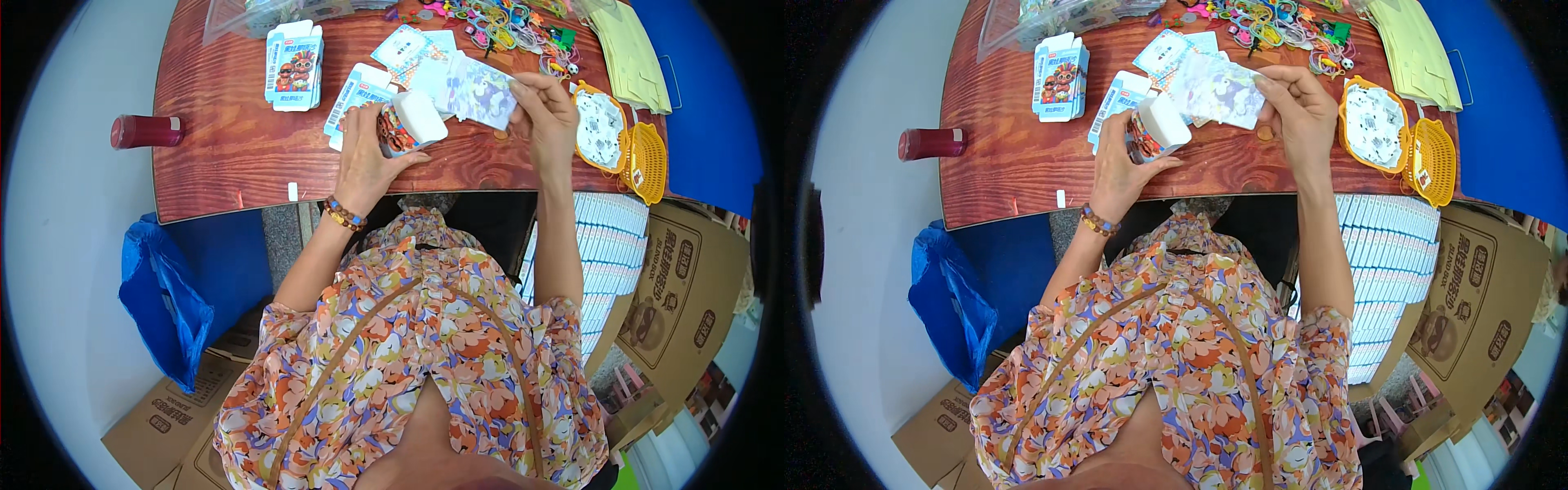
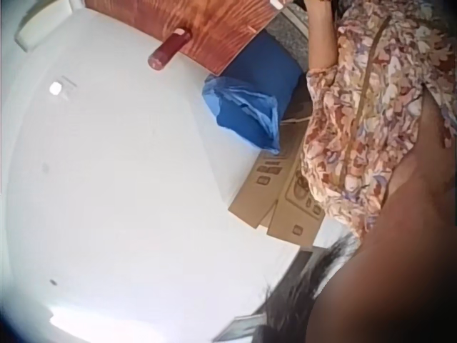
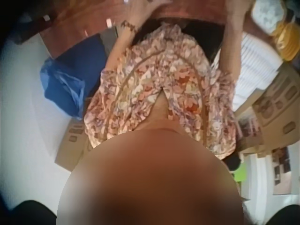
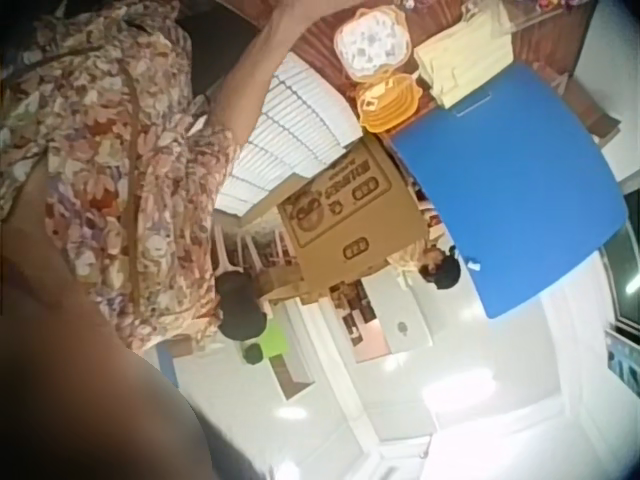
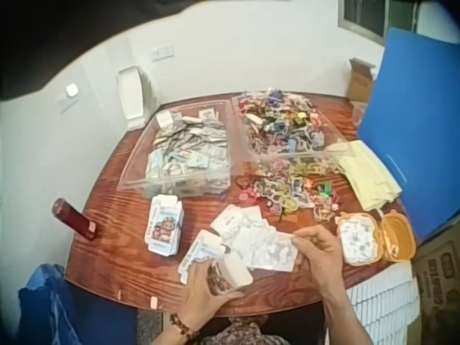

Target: Inspecting small product boxes and sorting them on a table.

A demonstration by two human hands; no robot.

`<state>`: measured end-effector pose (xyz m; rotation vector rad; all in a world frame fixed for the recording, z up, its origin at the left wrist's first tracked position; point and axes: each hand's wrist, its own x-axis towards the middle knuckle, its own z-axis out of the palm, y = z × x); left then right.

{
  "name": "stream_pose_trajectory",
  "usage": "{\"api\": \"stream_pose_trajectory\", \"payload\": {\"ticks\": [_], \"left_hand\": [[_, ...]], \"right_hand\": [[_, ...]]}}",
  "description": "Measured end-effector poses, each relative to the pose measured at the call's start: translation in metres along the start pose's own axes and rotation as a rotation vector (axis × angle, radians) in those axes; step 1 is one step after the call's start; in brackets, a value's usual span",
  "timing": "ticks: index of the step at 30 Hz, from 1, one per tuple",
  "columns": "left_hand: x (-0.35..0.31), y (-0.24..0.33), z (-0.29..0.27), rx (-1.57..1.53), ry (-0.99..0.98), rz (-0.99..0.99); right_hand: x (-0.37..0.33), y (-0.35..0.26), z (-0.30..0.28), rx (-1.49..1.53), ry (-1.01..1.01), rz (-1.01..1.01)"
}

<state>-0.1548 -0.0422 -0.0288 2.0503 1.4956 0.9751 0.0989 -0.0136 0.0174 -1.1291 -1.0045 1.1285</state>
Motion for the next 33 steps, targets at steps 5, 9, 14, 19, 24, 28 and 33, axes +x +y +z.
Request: {"api": "stream_pose_trajectory", "payload": {"ticks": [5,9,14,19,24,28,33], "left_hand": [[0.011,0.023,0.006,0.043,-0.026,0.072],[0.013,0.027,0.011,0.049,-0.062,0.081],[0.015,0.027,0.008,0.074,-0.046,0.094],[0.016,0.031,0.01,0.102,-0.105,0.139],[0.016,0.032,0.02,0.085,-0.09,0.139],[0.018,0.025,0.023,0.065,-0.082,0.107],[0.021,0.033,0.023,0.115,-0.067,0.152]], "right_hand": [[-0.019,-0.034,0.012,-0.385,-0.063,-0.226],[-0.018,-0.034,0.007,-0.739,-0.144,-0.458],[-0.012,-0.046,0.002,-0.791,-0.242,-0.345],[-0.006,-0.036,0.004,-0.807,-0.349,-0.257],[-0.011,-0.014,0.023,-0.88,-0.414,-0.238],[-0.022,-0.032,0.016,-0.83,-0.278,-0.151],[-0.037,-0.012,0.006,-0.62,-0.403,-0.141]]}}
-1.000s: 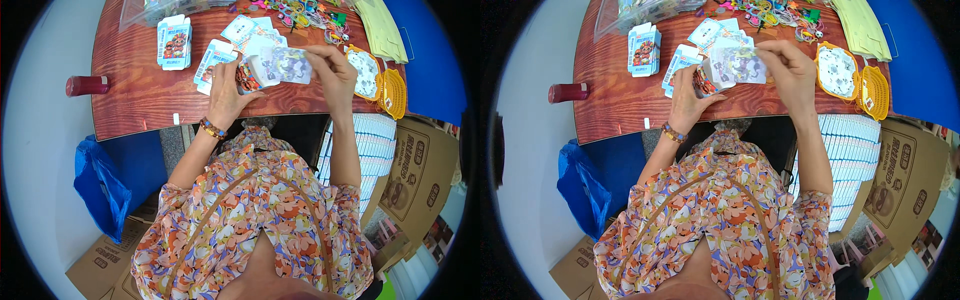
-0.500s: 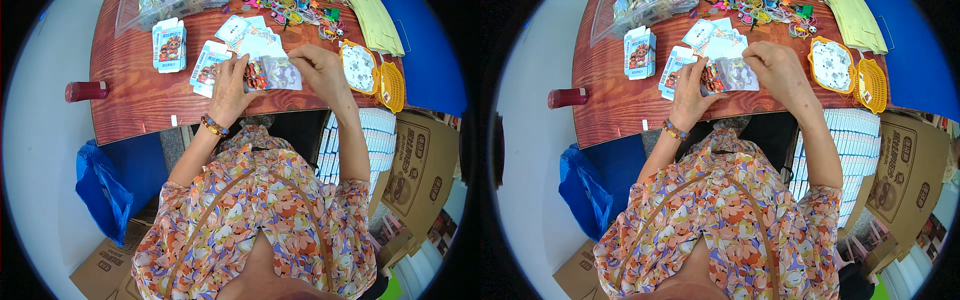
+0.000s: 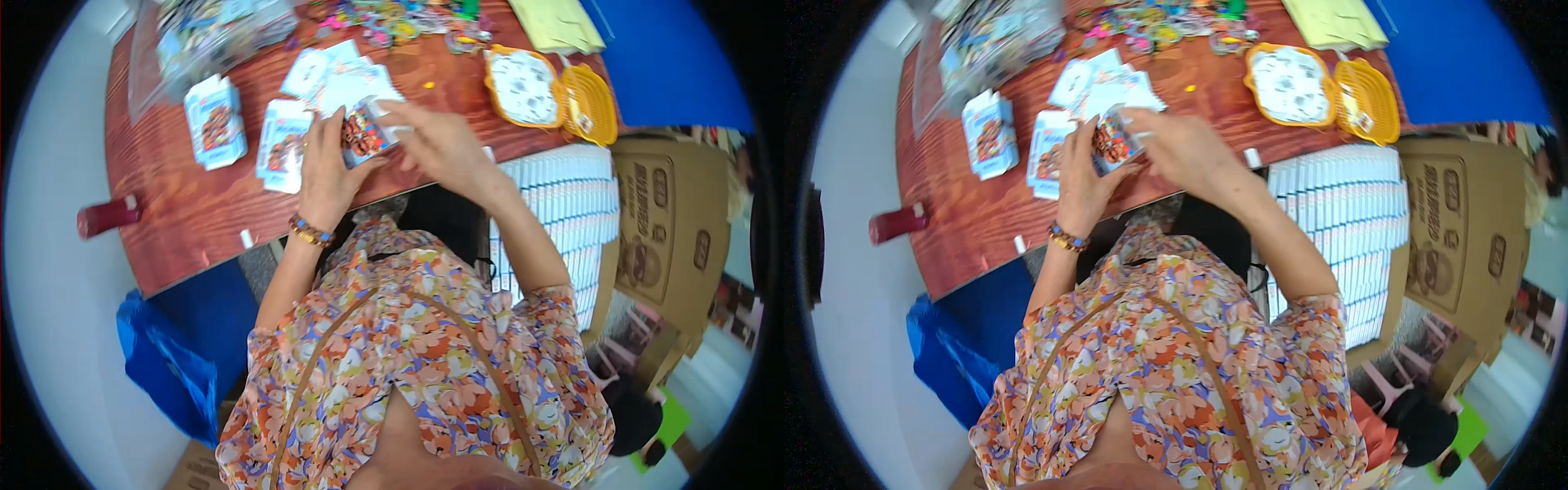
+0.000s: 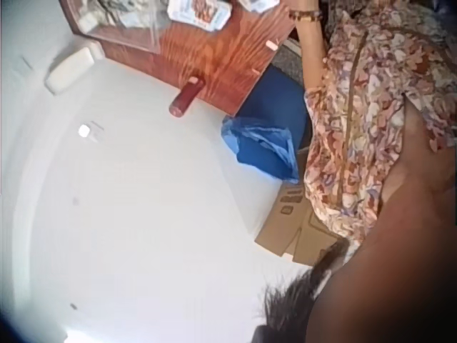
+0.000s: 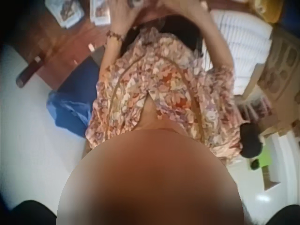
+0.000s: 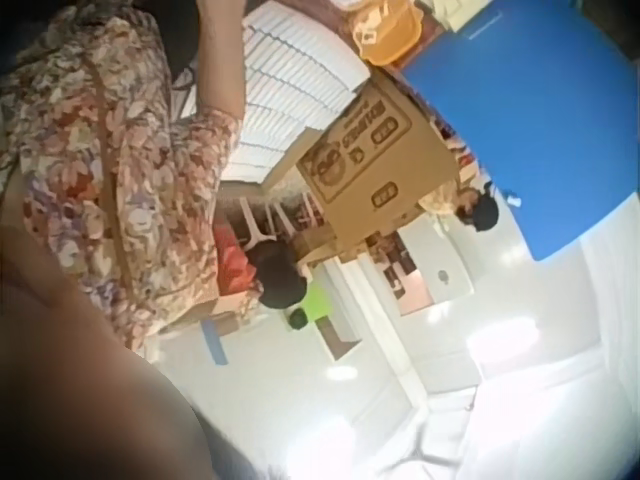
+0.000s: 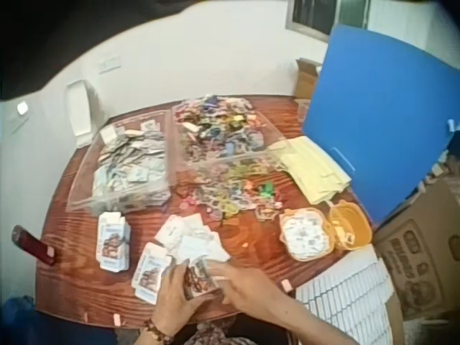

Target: Inspecting small product boxes and sorting them on a table.

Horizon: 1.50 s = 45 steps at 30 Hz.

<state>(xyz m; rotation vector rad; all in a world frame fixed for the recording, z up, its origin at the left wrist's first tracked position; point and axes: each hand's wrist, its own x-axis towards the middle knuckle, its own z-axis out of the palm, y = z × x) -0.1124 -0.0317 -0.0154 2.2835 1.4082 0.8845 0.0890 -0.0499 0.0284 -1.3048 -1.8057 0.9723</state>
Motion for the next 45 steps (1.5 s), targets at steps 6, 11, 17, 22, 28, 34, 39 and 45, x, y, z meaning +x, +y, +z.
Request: {"api": "stream_pose_trajectory", "payload": {"ticks": [6,11,17,22,28,34,39,45], "left_hand": [[0.011,0.013,0.007,-0.057,-0.115,-0.067],[0.011,0.02,0.011,-0.094,-0.141,0.004],[0.007,0.03,0.019,-0.138,-0.234,-0.013],[0.008,0.027,0.019,-0.142,-0.221,0.006],[0.027,0.042,0.026,-0.126,-0.246,0.052],[0.052,0.057,0.05,-0.124,-0.227,0.213],[0.062,0.062,0.061,-0.088,-0.251,0.247],[0.059,0.06,0.066,-0.067,-0.27,0.242]], "right_hand": [[-0.014,-0.003,-0.072,0.191,0.316,0.313],[-0.017,0.084,-0.146,-0.496,0.301,0.478],[-0.019,0.126,-0.156,-0.674,0.259,0.333],[-0.02,0.113,-0.157,-0.422,0.282,0.433],[-0.039,0.118,-0.18,0.109,0.355,0.475],[-0.042,0.111,-0.179,0.416,0.372,0.504],[-0.044,0.11,-0.179,0.532,0.385,0.487],[-0.032,0.115,-0.169,0.071,0.326,0.424]]}}
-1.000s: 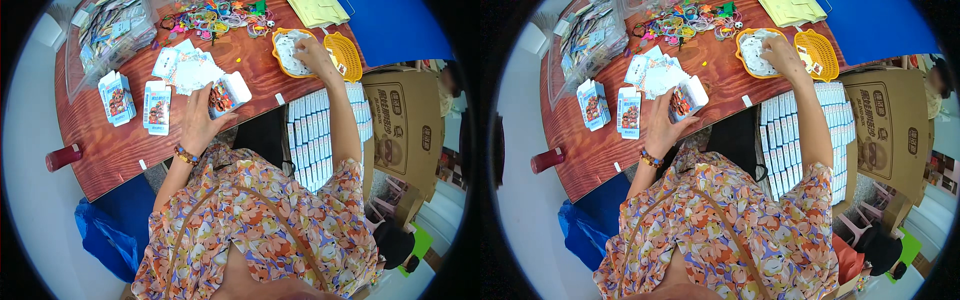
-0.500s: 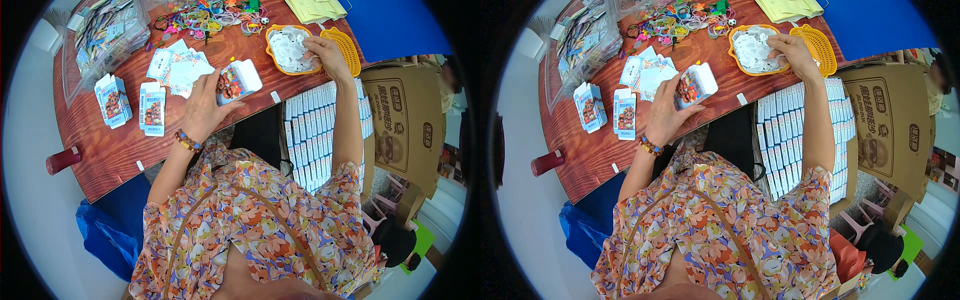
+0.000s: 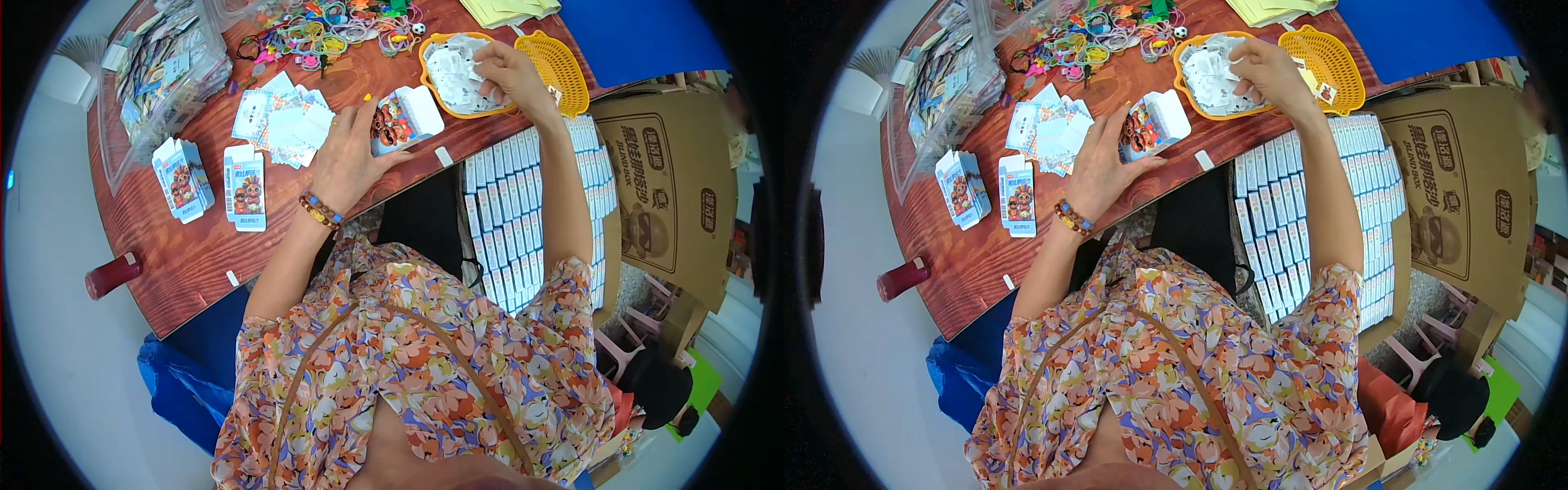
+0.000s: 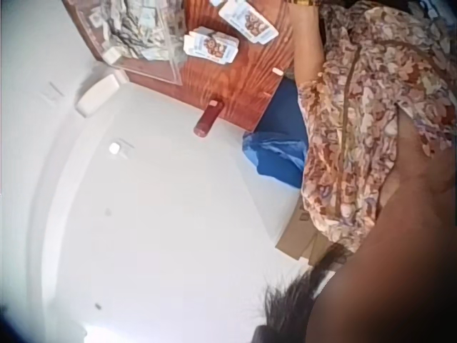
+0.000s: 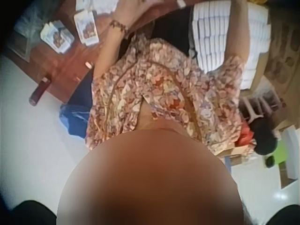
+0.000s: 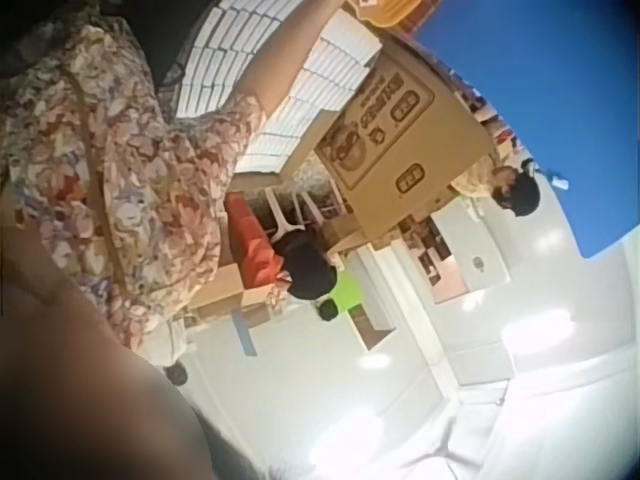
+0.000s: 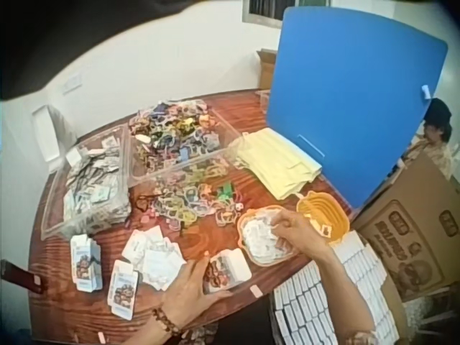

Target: Inspecting small product boxes and sorting them on a table.

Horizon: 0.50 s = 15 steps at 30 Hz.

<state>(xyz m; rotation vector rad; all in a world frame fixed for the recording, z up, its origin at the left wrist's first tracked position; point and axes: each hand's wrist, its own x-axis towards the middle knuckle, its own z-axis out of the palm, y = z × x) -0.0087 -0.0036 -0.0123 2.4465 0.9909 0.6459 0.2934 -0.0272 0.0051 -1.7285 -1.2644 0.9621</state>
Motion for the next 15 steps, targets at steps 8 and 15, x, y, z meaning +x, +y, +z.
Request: {"api": "stream_pose_trajectory", "payload": {"ticks": [8,15], "left_hand": [[-0.005,-0.001,-0.002,0.012,-0.001,-0.043],[-0.003,-0.004,0.001,0.007,0.007,-0.035]], "right_hand": [[0.024,0.002,0.034,-0.315,0.087,-0.002],[0.01,0.0,0.023,-0.126,0.131,0.011]]}}
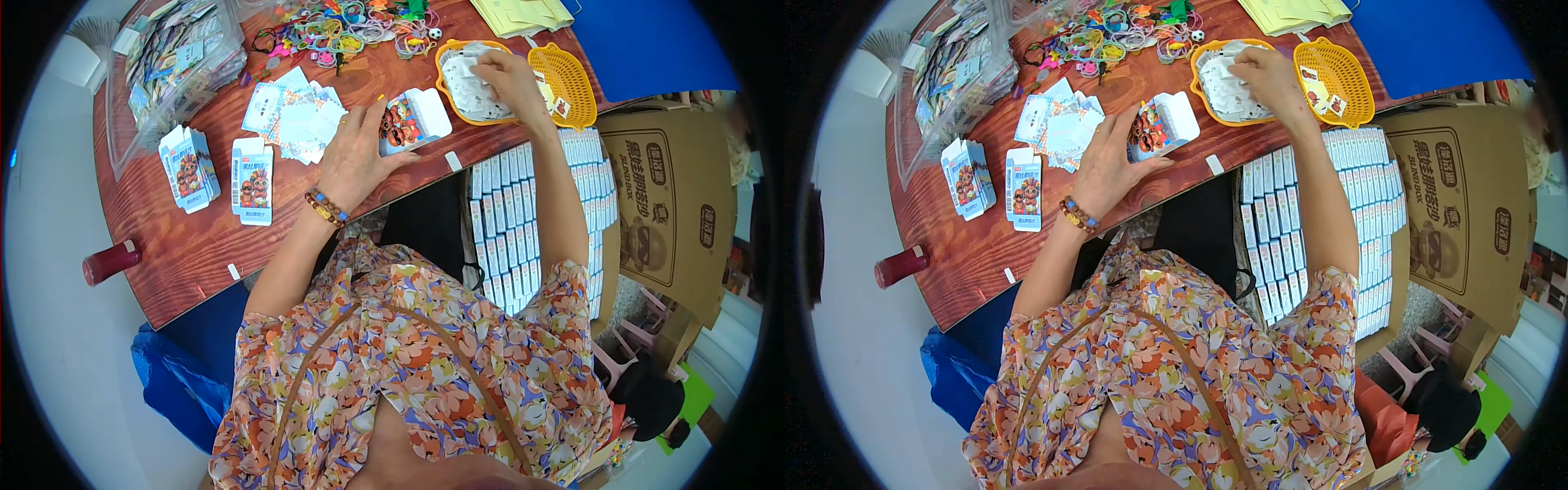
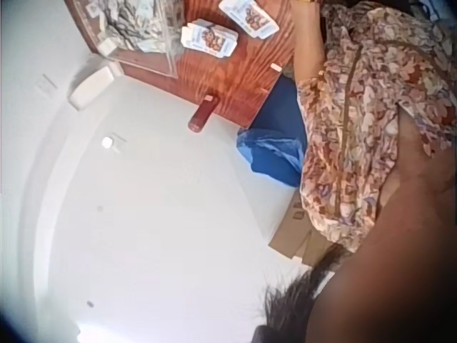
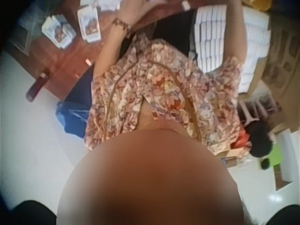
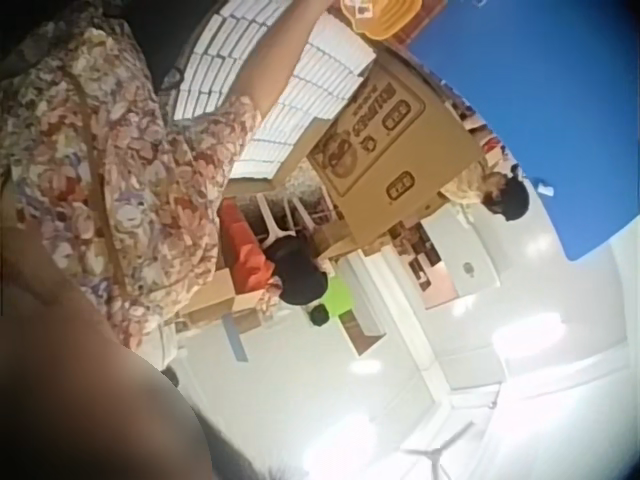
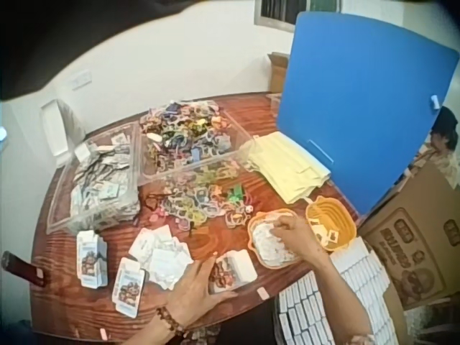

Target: Inspecting small product boxes and sorting them on a table.

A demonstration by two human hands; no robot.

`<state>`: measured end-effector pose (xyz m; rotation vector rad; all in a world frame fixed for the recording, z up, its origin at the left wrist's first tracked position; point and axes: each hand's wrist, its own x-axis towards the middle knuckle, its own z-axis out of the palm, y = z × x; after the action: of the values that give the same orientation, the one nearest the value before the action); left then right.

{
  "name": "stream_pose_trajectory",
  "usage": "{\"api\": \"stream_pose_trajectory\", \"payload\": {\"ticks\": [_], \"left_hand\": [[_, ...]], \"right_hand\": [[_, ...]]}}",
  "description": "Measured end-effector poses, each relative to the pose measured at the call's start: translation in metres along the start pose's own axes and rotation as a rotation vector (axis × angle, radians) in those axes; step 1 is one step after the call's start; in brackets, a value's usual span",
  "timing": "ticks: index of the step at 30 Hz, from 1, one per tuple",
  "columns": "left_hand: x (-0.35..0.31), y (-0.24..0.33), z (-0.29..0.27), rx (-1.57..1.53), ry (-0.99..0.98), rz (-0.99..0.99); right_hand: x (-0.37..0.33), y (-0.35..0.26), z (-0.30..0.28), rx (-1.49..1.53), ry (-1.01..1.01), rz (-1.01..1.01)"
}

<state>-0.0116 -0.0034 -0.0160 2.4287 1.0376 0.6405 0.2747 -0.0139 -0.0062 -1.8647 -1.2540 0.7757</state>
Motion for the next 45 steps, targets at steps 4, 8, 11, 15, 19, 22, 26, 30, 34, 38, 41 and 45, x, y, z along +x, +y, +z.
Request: {"api": "stream_pose_trajectory", "payload": {"ticks": [4,8,11,15,19,22,26,30,34,38,41,45], "left_hand": [[0.005,0.003,0.0,0.04,0.031,0.004],[0.008,0.015,0.003,0.062,0.022,0.019],[0.008,0.015,0.006,0.068,0.032,0.016],[0.007,0.012,0.004,0.053,0.022,-0.021],[0.009,0.012,0.004,-0.019,0.036,-0.04],[0.006,0.008,0.001,-0.042,0.036,-0.072],[0.001,0.001,-0.003,-0.022,0.064,-0.062],[-0.003,0.0,-0.003,-0.033,0.074,-0.059],[-0.011,0.0,-0.003,-0.023,0.031,-0.076],[-0.014,-0.004,-0.003,-0.028,0.017,-0.089],[-0.013,-0.008,-0.007,-0.026,0.034,-0.112],[-0.007,-0.007,-0.005,-0.035,0.071,-0.117]], "right_hand": [[-0.022,-0.037,-0.01,0.135,-0.206,-0.036],[-0.037,-0.057,0.003,-0.113,-0.24,-0.249],[-0.044,-0.074,0.013,-0.288,-0.27,-0.219],[-0.054,-0.08,0.014,-0.155,-0.281,-0.205],[-0.068,-0.077,0.02,-0.013,-0.349,-0.115],[-0.066,-0.072,0.01,0.106,-0.273,-0.097],[-0.023,-0.008,-0.064,-0.021,0.203,-0.127],[0.018,0.054,-0.096,-0.432,0.123,0.239],[0.03,0.087,-0.087,-0.586,0.148,0.322],[0.03,0.101,-0.092,-0.366,0.176,0.309],[0.021,0.068,-0.094,-0.397,0.253,0.282],[-0.018,0.0,-0.076,-0.049,0.175,0.002]]}}
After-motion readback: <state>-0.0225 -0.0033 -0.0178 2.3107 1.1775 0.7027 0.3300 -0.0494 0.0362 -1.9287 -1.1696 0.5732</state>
